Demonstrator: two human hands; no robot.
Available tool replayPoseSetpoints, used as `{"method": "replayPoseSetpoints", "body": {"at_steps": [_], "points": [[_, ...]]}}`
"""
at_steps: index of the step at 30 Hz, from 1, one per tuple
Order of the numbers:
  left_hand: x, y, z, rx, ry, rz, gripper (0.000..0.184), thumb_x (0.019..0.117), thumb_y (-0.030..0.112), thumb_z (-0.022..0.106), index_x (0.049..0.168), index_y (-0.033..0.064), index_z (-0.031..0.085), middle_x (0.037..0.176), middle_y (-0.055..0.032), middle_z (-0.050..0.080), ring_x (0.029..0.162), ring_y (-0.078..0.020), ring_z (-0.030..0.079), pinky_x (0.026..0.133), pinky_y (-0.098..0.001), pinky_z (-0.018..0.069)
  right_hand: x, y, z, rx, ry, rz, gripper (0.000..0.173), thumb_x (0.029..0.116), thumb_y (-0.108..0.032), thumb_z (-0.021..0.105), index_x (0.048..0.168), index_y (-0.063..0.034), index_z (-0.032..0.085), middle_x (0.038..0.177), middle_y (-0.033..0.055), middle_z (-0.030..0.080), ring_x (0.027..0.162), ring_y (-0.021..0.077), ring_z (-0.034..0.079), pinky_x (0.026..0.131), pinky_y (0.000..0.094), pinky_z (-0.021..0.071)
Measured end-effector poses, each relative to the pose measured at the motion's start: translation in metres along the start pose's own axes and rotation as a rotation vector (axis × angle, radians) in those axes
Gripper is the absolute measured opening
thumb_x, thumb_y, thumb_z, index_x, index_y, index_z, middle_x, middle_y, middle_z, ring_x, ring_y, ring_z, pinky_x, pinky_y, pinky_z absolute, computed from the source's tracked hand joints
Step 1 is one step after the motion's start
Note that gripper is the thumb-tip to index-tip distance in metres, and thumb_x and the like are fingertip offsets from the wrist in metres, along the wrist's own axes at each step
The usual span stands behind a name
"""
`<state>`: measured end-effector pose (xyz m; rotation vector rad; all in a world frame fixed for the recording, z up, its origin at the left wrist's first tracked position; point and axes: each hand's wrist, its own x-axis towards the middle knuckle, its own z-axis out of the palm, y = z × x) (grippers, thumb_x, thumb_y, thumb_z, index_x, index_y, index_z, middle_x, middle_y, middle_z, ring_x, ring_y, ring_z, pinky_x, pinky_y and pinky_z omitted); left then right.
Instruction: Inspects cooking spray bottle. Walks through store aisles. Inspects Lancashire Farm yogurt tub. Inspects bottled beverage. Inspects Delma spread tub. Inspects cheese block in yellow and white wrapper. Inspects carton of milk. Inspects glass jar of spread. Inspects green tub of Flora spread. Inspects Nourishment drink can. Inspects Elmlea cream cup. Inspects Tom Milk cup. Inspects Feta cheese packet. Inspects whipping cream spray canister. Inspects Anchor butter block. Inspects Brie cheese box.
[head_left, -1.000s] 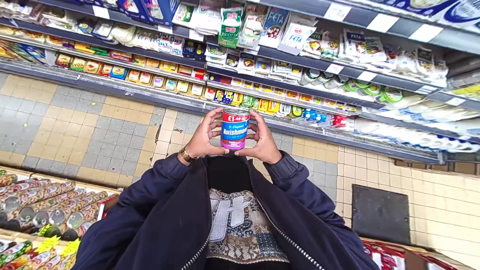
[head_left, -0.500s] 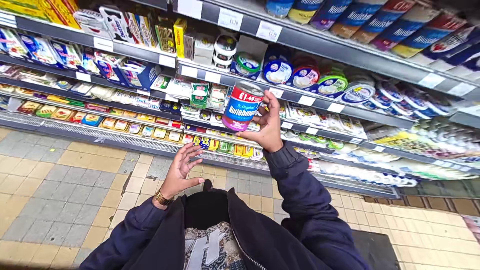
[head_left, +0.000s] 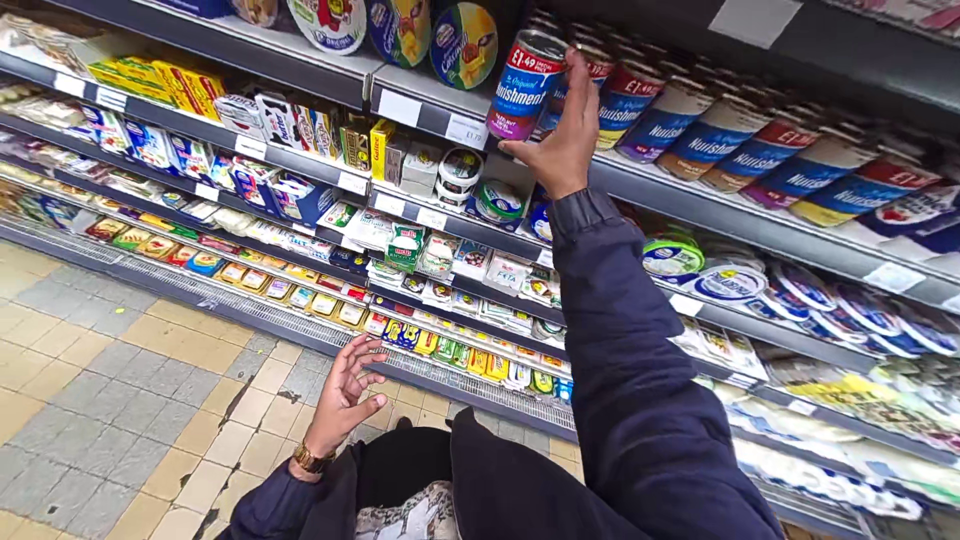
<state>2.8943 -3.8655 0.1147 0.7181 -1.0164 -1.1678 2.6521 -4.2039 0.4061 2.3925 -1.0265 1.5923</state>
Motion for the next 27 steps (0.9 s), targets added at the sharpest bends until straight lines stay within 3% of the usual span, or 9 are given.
{"method": "replayPoseSetpoints", "body": {"at_steps": [3, 7, 9, 20, 24, 27], "points": [[-0.003, -0.002, 0.002, 0.001, 0.052, 0.002, 0.098, 0.0752, 0.023, 0.089, 0.155, 0.0163, 0.033, 0.150, -0.0164, 0.049, 0.123, -0.0362, 0.061, 0.090, -0.0439, 0.0605, 0.011, 0.002, 0.009, -0.200, -0.005, 0.045, 0.114, 0.0640, -0.035, 0.094, 0.158, -0.0076, 0.035, 0.149, 0.0240, 0.047, 0.124, 0.0406, 0.059, 0.093, 0.0570, 0.0539], [-0.005, -0.001, 0.004, 0.023, 0.098, 0.000, 0.097, 0.0757, 0.025, 0.089, 0.155, 0.0157, 0.033, 0.149, -0.0157, 0.051, 0.121, -0.0344, 0.063, 0.088, -0.0414, 0.0612, 0.017, 0.006, 0.018, -0.297, -0.026, 0.097, 0.116, 0.0653, -0.042, 0.092, 0.160, -0.0095, 0.033, 0.151, 0.0260, 0.045, 0.116, 0.0436, 0.062, 0.085, 0.0588, 0.0547], [-0.007, -0.001, 0.003, 0.021, 0.102, 0.000, 0.096, 0.0759, 0.025, 0.089, 0.155, 0.0152, 0.034, 0.148, -0.0156, 0.052, 0.121, -0.0337, 0.063, 0.088, -0.0407, 0.0611, 0.018, 0.009, 0.021, -0.298, -0.047, 0.125, 0.116, 0.0653, -0.040, 0.092, 0.160, -0.0103, 0.032, 0.151, 0.0254, 0.045, 0.119, 0.0430, 0.061, 0.089, 0.0576, 0.0544], [-0.014, 0.009, -0.013, 0.008, 0.072, 0.004, 0.095, 0.0768, 0.023, 0.087, 0.155, 0.0128, 0.033, 0.144, -0.0145, 0.054, 0.111, -0.0274, 0.067, 0.084, -0.0353, 0.0610, 0.026, -0.006, 0.027, -0.522, -0.063, 0.323, 0.117, 0.0645, -0.026, 0.093, 0.162, -0.0167, 0.030, 0.154, 0.0286, 0.037, 0.098, 0.0464, 0.067, 0.073, 0.0578, 0.0571], [-0.017, 0.017, -0.023, 0.028, 0.038, -0.030, 0.096, 0.0771, 0.024, 0.086, 0.155, 0.0110, 0.033, 0.142, -0.0153, 0.056, 0.107, -0.0257, 0.067, 0.082, -0.0334, 0.0605, 0.024, -0.014, 0.026, -0.540, -0.113, 0.397, 0.119, 0.0707, -0.030, 0.091, 0.164, -0.0107, 0.020, 0.152, 0.0298, 0.040, 0.105, 0.0465, 0.066, 0.081, 0.0581, 0.0565], [-0.020, 0.025, -0.030, 0.049, 0.013, -0.054, 0.090, 0.0793, 0.021, 0.084, 0.154, 0.0094, 0.035, 0.139, -0.0147, 0.058, 0.104, -0.0241, 0.068, 0.081, -0.0325, 0.0602, -0.005, -0.019, 0.013, -0.399, -0.093, 0.306, 0.111, 0.0804, -0.043, 0.083, 0.164, -0.0069, 0.019, 0.148, 0.0308, 0.042, 0.109, 0.0443, 0.064, 0.086, 0.0563, 0.0557]]}}
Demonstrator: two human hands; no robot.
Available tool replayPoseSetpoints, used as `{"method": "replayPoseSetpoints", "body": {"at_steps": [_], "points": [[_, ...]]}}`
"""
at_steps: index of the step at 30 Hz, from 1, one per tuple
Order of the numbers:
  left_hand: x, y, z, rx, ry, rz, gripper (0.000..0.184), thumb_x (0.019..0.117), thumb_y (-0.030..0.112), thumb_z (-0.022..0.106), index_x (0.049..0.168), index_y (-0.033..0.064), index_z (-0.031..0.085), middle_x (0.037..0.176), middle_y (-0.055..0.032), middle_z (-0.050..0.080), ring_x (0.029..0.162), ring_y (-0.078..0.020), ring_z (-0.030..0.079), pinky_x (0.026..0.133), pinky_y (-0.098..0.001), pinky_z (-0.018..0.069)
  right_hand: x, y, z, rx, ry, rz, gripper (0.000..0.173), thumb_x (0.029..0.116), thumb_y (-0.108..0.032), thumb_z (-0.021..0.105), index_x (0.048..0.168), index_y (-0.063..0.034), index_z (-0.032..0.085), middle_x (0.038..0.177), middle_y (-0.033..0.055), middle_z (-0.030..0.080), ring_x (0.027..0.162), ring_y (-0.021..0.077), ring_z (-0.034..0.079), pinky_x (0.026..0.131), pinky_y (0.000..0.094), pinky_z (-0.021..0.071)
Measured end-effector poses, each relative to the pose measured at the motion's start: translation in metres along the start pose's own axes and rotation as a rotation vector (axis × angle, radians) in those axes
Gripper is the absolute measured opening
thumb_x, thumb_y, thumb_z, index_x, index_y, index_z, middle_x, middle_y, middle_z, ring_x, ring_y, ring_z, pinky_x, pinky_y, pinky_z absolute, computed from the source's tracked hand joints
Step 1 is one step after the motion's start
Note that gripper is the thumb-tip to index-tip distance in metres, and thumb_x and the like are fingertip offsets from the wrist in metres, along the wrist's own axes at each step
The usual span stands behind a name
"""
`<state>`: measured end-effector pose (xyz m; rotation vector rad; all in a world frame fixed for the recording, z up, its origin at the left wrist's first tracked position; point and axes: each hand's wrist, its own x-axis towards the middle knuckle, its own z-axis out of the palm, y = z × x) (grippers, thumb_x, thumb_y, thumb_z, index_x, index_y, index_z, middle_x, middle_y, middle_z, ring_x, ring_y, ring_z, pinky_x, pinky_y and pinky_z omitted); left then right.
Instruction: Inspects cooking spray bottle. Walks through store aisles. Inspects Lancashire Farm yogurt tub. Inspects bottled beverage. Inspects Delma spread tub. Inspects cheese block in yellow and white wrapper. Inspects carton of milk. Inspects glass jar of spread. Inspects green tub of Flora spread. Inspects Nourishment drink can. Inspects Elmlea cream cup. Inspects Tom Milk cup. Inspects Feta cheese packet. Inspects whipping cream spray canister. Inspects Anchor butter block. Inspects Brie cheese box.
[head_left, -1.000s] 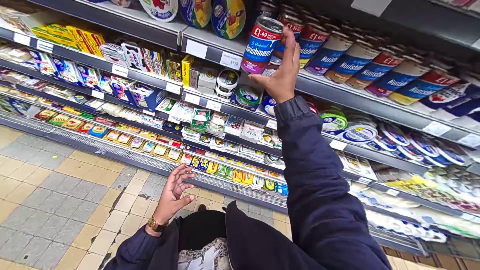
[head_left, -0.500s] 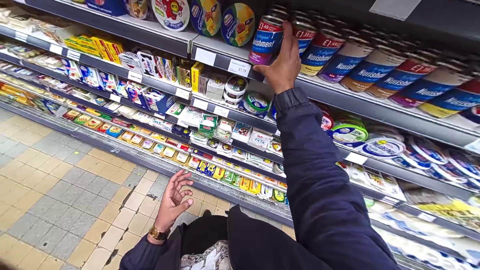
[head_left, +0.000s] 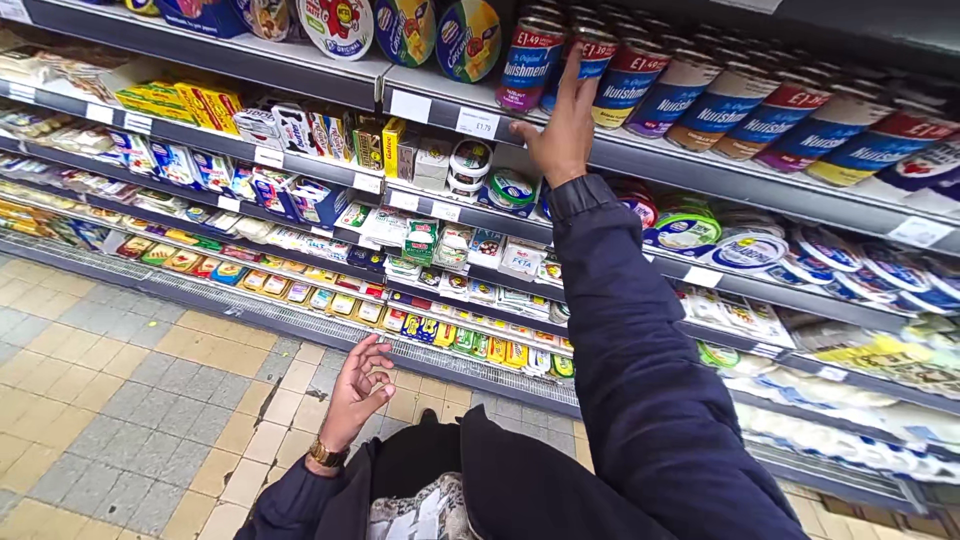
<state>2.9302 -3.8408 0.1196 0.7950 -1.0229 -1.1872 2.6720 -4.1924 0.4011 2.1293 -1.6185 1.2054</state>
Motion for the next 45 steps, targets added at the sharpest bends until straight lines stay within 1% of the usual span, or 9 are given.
{"method": "replayPoseSetpoints", "body": {"at_steps": [3, 6, 8, 12, 15, 18, 27, 35, 45], "points": [[-0.009, 0.009, -0.008, 0.044, 0.026, 0.006, 0.074, 0.0848, 0.020, 0.080, 0.149, 0.0079, 0.045, 0.135, -0.0136, 0.062, 0.105, -0.0228, 0.069, 0.083, -0.0322, 0.0607, -0.070, 0.002, -0.014, 0.256, 0.008, -0.100, 0.090, 0.0842, -0.041, 0.080, 0.156, -0.0059, 0.040, 0.135, 0.0276, 0.053, 0.106, 0.0375, 0.061, 0.086, 0.0520, 0.0541], [-0.018, 0.022, -0.012, 0.008, 0.012, 0.051, 0.062, 0.0877, 0.021, 0.078, 0.143, 0.0120, 0.053, 0.132, -0.0121, 0.063, 0.104, -0.0223, 0.069, 0.086, -0.0330, 0.0605, -0.162, -0.008, -0.031, 0.349, -0.061, -0.073, 0.069, 0.0875, -0.042, 0.076, 0.143, -0.0045, 0.057, 0.120, 0.0237, 0.059, 0.086, 0.0293, 0.061, 0.072, 0.0462, 0.0530], [-0.024, 0.031, -0.013, -0.011, -0.047, 0.073, 0.059, 0.0895, 0.022, 0.078, 0.143, 0.0147, 0.054, 0.133, -0.0115, 0.063, 0.104, -0.0216, 0.069, 0.087, -0.0325, 0.0599, -0.226, -0.014, -0.036, 0.393, -0.075, -0.057, 0.060, 0.0897, -0.043, 0.073, 0.133, -0.0030, 0.065, 0.110, 0.0197, 0.064, 0.080, 0.0229, 0.061, 0.067, 0.0392, 0.0526], [-0.031, 0.046, -0.008, -0.035, -0.163, 0.063, 0.058, 0.0901, 0.021, 0.077, 0.143, 0.0152, 0.054, 0.134, -0.0105, 0.063, 0.107, -0.0204, 0.068, 0.090, -0.0319, 0.0588, -0.341, -0.033, -0.049, 0.693, -0.051, -0.015, 0.043, 0.0954, -0.038, 0.069, 0.117, -0.0007, 0.071, 0.097, 0.0087, 0.067, 0.076, 0.0066, 0.059, 0.065, 0.0218, 0.0516], [-0.039, 0.053, -0.001, -0.039, -0.246, 0.051, 0.056, 0.0914, 0.021, 0.075, 0.142, 0.0121, 0.054, 0.134, -0.0116, 0.062, 0.109, -0.0207, 0.067, 0.091, -0.0327, 0.0577, -0.411, -0.054, -0.060, 0.885, -0.028, 0.098, 0.030, 0.0985, -0.037, 0.067, 0.111, -0.0104, 0.072, 0.094, -0.0020, 0.068, 0.078, 0.0017, 0.063, 0.069, 0.0194, 0.0560], [-0.049, 0.056, 0.003, -0.037, -0.324, 0.042, 0.054, 0.0919, 0.019, 0.074, 0.142, 0.0121, 0.054, 0.134, -0.0104, 0.062, 0.109, -0.0201, 0.066, 0.091, -0.0329, 0.0574, -0.458, -0.075, -0.073, 0.997, -0.028, 0.214, 0.024, 0.0997, -0.035, 0.066, 0.114, -0.0157, 0.072, 0.097, -0.0063, 0.069, 0.081, 0.0002, 0.064, 0.072, 0.0173, 0.0555], [-0.065, 0.046, -0.002, -0.036, -0.375, -0.008, 0.053, 0.0919, 0.016, 0.072, 0.140, 0.0064, 0.054, 0.133, -0.0126, 0.062, 0.108, -0.0205, 0.066, 0.091, -0.0340, 0.0571, -0.509, -0.108, -0.090, 1.037, -0.023, 0.373, 0.018, 0.0993, -0.026, 0.067, 0.110, -0.0130, 0.073, 0.093, -0.0036, 0.069, 0.077, 0.0027, 0.064, 0.069, 0.0181, 0.0556], [-0.072, 0.039, -0.008, -0.014, -0.397, -0.045, 0.050, 0.0931, 0.016, 0.071, 0.138, 0.0033, 0.054, 0.132, -0.0133, 0.062, 0.107, -0.0197, 0.066, 0.091, -0.0333, 0.0571, -0.518, -0.125, -0.090, 1.054, -0.041, 0.375, 0.016, 0.0989, -0.024, 0.068, 0.109, -0.0127, 0.072, 0.091, -0.0046, 0.068, 0.079, 0.0010, 0.063, 0.071, 0.0166, 0.0553], [-0.051, 0.040, -0.008, -0.019, -0.396, -0.059, 0.056, 0.0883, 0.014, 0.077, 0.138, 0.0067, 0.054, 0.132, -0.0122, 0.062, 0.108, -0.0222, 0.066, 0.089, -0.0353, 0.0583, -0.513, -0.118, -0.083, 1.045, -0.057, 0.389, 0.016, 0.0990, -0.023, 0.066, 0.108, -0.0115, 0.072, 0.093, -0.0043, 0.069, 0.078, 0.0003, 0.063, 0.071, 0.0169, 0.0557]]}}
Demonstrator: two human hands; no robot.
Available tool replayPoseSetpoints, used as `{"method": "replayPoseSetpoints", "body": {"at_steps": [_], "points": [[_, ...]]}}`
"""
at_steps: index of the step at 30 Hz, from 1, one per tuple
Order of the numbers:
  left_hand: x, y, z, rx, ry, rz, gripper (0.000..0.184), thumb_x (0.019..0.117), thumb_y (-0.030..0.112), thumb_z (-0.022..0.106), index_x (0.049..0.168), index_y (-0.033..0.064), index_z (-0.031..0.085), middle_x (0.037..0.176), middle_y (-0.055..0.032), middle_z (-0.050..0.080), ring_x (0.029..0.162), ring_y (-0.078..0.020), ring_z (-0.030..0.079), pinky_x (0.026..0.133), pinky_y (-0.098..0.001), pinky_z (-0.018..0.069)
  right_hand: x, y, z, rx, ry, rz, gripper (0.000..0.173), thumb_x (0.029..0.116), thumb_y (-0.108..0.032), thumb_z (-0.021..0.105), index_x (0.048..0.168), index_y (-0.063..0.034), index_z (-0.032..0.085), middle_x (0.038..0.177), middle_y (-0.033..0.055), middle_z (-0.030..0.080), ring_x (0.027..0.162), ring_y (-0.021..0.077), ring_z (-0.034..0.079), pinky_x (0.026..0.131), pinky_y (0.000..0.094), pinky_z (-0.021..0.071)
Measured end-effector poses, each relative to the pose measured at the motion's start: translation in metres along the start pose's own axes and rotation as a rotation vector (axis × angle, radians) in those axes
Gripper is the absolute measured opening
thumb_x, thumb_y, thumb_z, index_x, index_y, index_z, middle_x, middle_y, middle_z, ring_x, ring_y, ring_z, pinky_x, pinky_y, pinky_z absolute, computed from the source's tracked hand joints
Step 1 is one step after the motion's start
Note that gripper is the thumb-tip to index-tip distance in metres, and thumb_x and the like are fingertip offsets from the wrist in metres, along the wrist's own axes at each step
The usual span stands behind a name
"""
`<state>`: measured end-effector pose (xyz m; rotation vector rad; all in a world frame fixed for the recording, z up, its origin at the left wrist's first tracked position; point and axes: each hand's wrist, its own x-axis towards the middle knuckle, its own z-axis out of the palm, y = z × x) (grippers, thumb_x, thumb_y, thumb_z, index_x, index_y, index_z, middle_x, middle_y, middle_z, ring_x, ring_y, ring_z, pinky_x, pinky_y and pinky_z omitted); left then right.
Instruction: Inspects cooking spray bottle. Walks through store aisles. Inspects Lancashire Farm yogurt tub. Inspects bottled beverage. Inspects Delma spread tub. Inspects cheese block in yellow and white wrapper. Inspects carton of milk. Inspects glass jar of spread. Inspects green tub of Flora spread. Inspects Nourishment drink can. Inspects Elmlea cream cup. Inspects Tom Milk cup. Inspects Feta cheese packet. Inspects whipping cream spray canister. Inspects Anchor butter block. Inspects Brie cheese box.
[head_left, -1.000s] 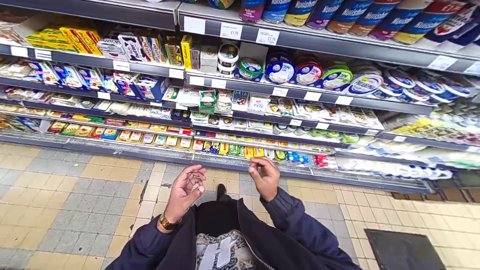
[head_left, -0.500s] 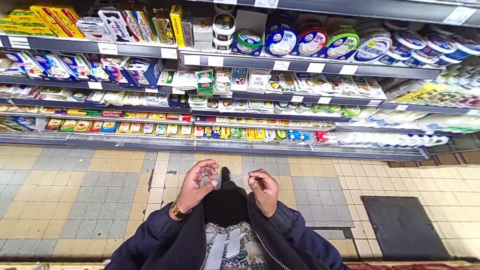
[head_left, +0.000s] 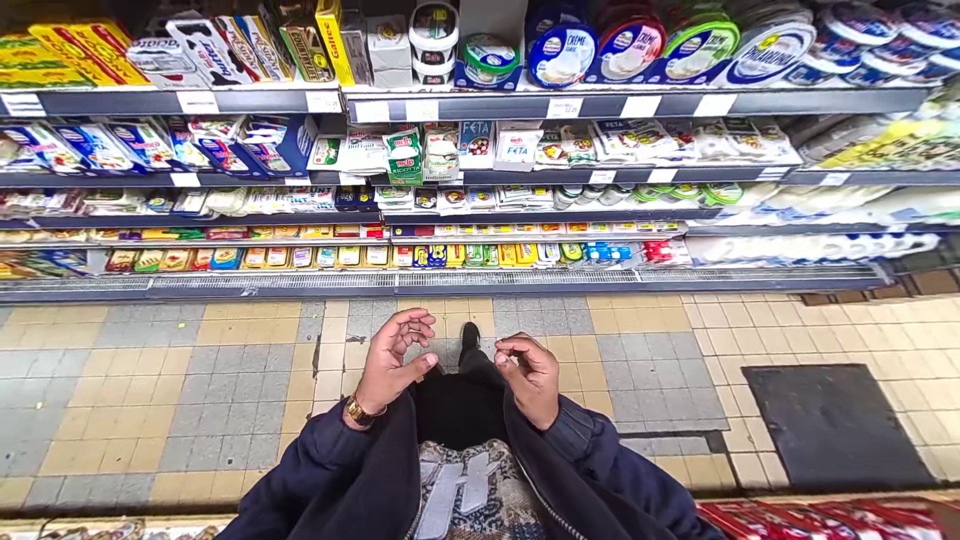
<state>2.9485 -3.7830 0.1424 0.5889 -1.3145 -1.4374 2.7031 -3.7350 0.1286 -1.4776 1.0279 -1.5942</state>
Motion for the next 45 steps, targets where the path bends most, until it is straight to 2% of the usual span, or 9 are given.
{"method": "replayPoseSetpoints", "body": {"at_steps": [12, 16, 21, 23, 27, 30, 34, 37, 45], "points": [[0.145, 0.017, -0.025, 0.127, -0.074, 0.191, 0.077, 0.0784, 0.002, 0.082, 0.144, -0.0002, 0.042, 0.139, -0.0216, 0.057, 0.124, -0.0397, 0.061, 0.104, -0.0539, 0.0536, 0.049, 0.020, -0.043, 0.059, -0.028, 0.011, 0.027, 0.0989, -0.024, 0.066, 0.123, -0.0123, 0.069, 0.089, -0.0043, 0.070, 0.075, 0.0023, 0.064, 0.071, 0.0192, 0.0563], [0.224, 0.044, -0.026, 0.277, -0.065, 0.279, 0.083, 0.0765, 0.008, 0.086, 0.146, 0.0000, 0.042, 0.141, -0.0214, 0.056, 0.127, -0.0404, 0.058, 0.104, -0.0544, 0.0537, 0.071, 0.027, -0.067, 0.035, -0.025, -0.020, 0.023, 0.0987, -0.025, 0.067, 0.117, -0.0123, 0.071, 0.093, -0.0036, 0.071, 0.074, 0.0017, 0.064, 0.068, 0.0181, 0.0562], [0.327, 0.091, -0.022, 0.451, -0.025, 0.384, 0.093, 0.0722, 0.011, 0.087, 0.151, 0.0104, 0.037, 0.141, -0.0147, 0.056, 0.126, -0.0330, 0.059, 0.102, -0.0492, 0.0552, 0.102, 0.037, -0.094, 0.016, -0.022, -0.052, 0.021, 0.0979, -0.027, 0.068, 0.115, -0.0148, 0.073, 0.097, -0.0043, 0.072, 0.076, 0.0017, 0.065, 0.070, 0.0179, 0.0568], [0.356, 0.107, -0.021, 0.535, -0.020, 0.416, 0.092, 0.0765, 0.007, 0.082, 0.153, 0.0172, 0.032, 0.145, -0.0131, 0.052, 0.127, -0.0315, 0.059, 0.098, -0.0462, 0.0567, 0.111, 0.041, -0.106, 0.016, -0.016, -0.056, 0.021, 0.0975, -0.027, 0.068, 0.114, -0.0146, 0.073, 0.096, -0.0040, 0.072, 0.075, 0.0022, 0.065, 0.069, 0.0183, 0.0568], [0.448, 0.122, -0.031, 0.612, 0.059, 0.535, 0.100, 0.0743, 0.010, 0.085, 0.156, 0.0036, 0.027, 0.153, -0.0193, 0.043, 0.133, -0.0329, 0.054, 0.098, -0.0449, 0.0578, 0.126, 0.050, -0.133, 0.001, -0.006, -0.042, 0.020, 0.0968, -0.028, 0.070, 0.112, -0.0163, 0.074, 0.093, -0.0043, 0.072, 0.074, 0.0033, 0.066, 0.068, 0.0186, 0.0574], [0.499, 0.132, -0.037, 0.597, 0.080, 0.557, 0.107, 0.0695, 0.006, 0.086, 0.158, 0.0047, 0.025, 0.157, -0.0195, 0.038, 0.138, -0.0328, 0.049, 0.100, -0.0460, 0.0568, 0.134, 0.058, -0.152, -0.008, -0.003, -0.022, 0.020, 0.0959, -0.029, 0.070, 0.111, -0.0183, 0.075, 0.096, -0.0059, 0.073, 0.075, 0.0022, 0.066, 0.070, 0.0181, 0.0576], [0.535, 0.141, -0.039, 0.660, 0.096, 0.537, 0.116, 0.0688, 0.013, 0.090, 0.160, 0.0042, 0.018, 0.153, -0.0212, 0.042, 0.133, -0.0295, 0.055, 0.100, -0.0406, 0.0572, 0.144, 0.066, -0.180, -0.044, -0.027, -0.021, 0.017, 0.0958, -0.030, 0.070, 0.109, -0.0200, 0.074, 0.092, -0.0073, 0.072, 0.075, 0.0016, 0.066, 0.068, 0.0177, 0.0572], [0.547, 0.143, -0.036, 0.643, 0.057, 0.506, 0.115, 0.0701, 0.003, 0.086, 0.161, 0.0053, 0.016, 0.151, -0.0222, 0.044, 0.128, -0.0301, 0.058, 0.097, -0.0407, 0.0591, 0.150, 0.071, -0.198, -0.066, -0.042, -0.026, 0.017, 0.0961, -0.031, 0.070, 0.109, -0.0200, 0.075, 0.093, -0.0071, 0.072, 0.075, 0.0016, 0.066, 0.068, 0.0174, 0.0569], [0.545, 0.133, -0.021, 0.816, 0.212, 0.507, 0.107, 0.0708, 0.003, 0.087, 0.159, 0.0064, 0.027, 0.154, -0.0214, 0.042, 0.129, -0.0280, 0.058, 0.099, -0.0392, 0.0573, 0.156, 0.080, -0.217, -0.047, -0.075, -0.014, 0.017, 0.0958, -0.031, 0.070, 0.107, -0.0190, 0.074, 0.093, -0.0067, 0.072, 0.075, 0.0019, 0.066, 0.068, 0.0177, 0.0572]]}}
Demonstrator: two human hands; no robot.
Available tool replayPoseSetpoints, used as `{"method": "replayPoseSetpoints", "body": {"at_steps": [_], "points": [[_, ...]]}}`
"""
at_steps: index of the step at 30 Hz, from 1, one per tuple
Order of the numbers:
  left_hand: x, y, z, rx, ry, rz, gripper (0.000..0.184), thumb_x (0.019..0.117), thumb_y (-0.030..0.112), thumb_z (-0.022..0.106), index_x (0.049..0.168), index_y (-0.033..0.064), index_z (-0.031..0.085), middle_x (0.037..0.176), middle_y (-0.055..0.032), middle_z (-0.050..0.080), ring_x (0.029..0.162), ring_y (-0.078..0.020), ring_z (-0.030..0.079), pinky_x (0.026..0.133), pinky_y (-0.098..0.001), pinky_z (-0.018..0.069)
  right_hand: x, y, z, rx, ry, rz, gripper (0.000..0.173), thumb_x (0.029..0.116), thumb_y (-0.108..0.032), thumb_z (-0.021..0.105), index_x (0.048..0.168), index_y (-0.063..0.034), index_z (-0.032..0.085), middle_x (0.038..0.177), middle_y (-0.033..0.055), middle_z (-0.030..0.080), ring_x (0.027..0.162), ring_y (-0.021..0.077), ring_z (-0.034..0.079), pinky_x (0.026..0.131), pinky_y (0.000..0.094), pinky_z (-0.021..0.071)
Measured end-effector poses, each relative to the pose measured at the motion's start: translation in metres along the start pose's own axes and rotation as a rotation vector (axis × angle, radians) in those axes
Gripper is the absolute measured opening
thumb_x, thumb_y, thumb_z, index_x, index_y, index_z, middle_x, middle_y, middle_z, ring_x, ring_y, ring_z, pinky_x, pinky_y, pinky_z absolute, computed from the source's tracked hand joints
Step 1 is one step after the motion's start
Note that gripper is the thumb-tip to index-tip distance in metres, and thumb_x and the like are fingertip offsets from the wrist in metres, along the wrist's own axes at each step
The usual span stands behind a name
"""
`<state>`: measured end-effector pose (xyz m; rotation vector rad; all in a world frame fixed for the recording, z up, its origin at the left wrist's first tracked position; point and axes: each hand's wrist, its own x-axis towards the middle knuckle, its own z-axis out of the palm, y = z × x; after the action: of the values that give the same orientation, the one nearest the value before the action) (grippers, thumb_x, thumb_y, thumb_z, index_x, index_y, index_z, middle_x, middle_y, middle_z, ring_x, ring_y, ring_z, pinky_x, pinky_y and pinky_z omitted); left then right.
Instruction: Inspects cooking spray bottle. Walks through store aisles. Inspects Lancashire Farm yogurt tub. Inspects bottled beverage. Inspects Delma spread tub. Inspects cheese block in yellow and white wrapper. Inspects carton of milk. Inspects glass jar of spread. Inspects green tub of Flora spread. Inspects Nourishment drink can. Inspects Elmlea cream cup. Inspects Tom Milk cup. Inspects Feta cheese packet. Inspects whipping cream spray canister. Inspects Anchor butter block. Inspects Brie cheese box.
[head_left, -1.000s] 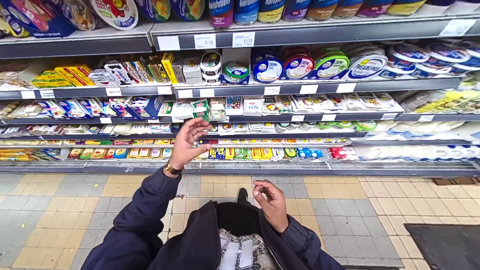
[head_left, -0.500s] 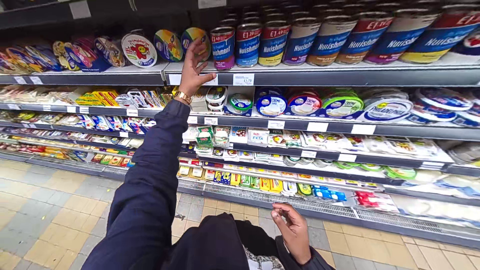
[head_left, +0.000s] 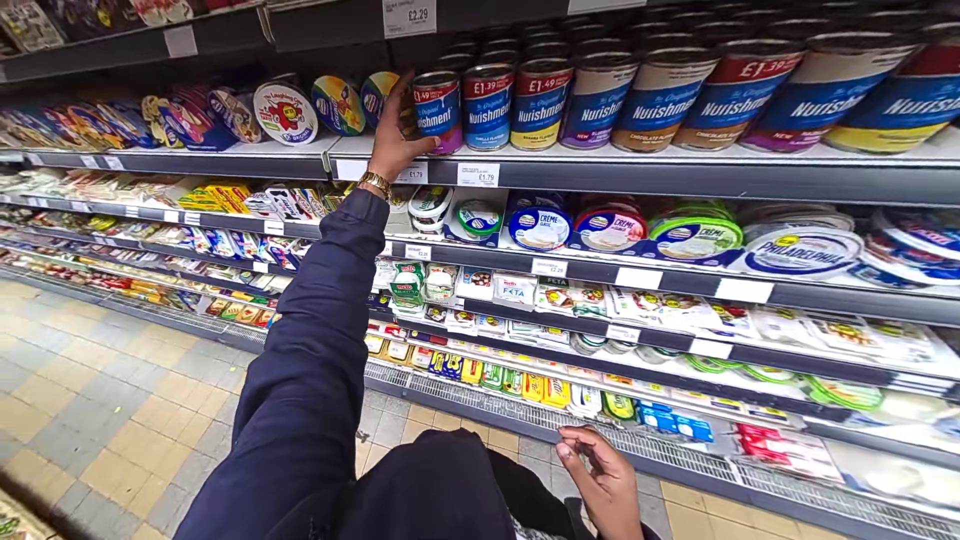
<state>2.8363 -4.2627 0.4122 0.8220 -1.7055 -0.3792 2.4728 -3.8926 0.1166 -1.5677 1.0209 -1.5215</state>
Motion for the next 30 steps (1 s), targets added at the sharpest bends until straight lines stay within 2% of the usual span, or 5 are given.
{"method": "replayPoseSetpoints", "body": {"at_steps": [5, 12, 19, 25, 30], "points": [[-0.001, -0.006, -0.009, 0.017, -0.034, 0.080, 0.106, 0.0713, 0.012, 0.087, 0.158, 0.0042, 0.028, 0.151, -0.0213, 0.045, 0.127, -0.0282, 0.058, 0.100, -0.0413, 0.0556, 0.000, 0.001, -0.005, -0.010, -0.002, -0.008, 0.017, 0.0958, -0.030, 0.070, 0.108, -0.0197, 0.074, 0.094, -0.0071, 0.072, 0.076, 0.0012, 0.065, 0.069, 0.0167, 0.0564], [0.004, -0.014, -0.008, -0.262, -0.131, 0.050, 0.107, 0.0717, 0.001, 0.083, 0.159, 0.0039, 0.020, 0.144, -0.0245, 0.051, 0.122, -0.0330, 0.062, 0.094, -0.0436, 0.0601, -0.007, -0.004, 0.001, -0.012, -0.004, -0.016, 0.016, 0.0959, -0.030, 0.070, 0.106, -0.0179, 0.075, 0.093, -0.0062, 0.072, 0.076, 0.0017, 0.066, 0.069, 0.0174, 0.0570], [-0.010, 0.004, -0.006, -0.286, -0.055, 0.019, 0.100, 0.0703, -0.004, 0.080, 0.155, 0.0043, 0.027, 0.142, -0.0229, 0.052, 0.120, -0.0319, 0.063, 0.091, -0.0442, 0.0608, -0.020, -0.017, 0.024, -0.022, 0.020, -0.033, 0.016, 0.0957, -0.031, 0.069, 0.106, -0.0193, 0.075, 0.093, -0.0072, 0.072, 0.077, 0.0008, 0.065, 0.069, 0.0165, 0.0564], [-0.065, 0.046, -0.026, -0.496, -0.018, -0.016, 0.095, 0.0753, -0.012, 0.074, 0.154, 0.0067, 0.025, 0.139, -0.0236, 0.055, 0.114, -0.0363, 0.066, 0.087, -0.0494, 0.0622, -0.027, -0.030, 0.053, -0.062, 0.005, -0.089, 0.019, 0.0966, -0.033, 0.069, 0.106, -0.0185, 0.075, 0.094, -0.0060, 0.072, 0.078, 0.0024, 0.066, 0.071, 0.0178, 0.0569], [-0.153, 0.093, -0.048, -0.589, -0.107, -0.107, 0.091, 0.0795, -0.017, 0.067, 0.153, 0.0120, 0.023, 0.136, -0.0207, 0.056, 0.114, -0.0340, 0.067, 0.090, -0.0469, 0.0616, -0.011, -0.055, 0.088, -0.075, -0.104, -0.206, 0.023, 0.0969, -0.032, 0.069, 0.111, -0.0132, 0.072, 0.098, -0.0017, 0.072, 0.086, 0.0053, 0.068, 0.077, 0.0231, 0.0600]]}}
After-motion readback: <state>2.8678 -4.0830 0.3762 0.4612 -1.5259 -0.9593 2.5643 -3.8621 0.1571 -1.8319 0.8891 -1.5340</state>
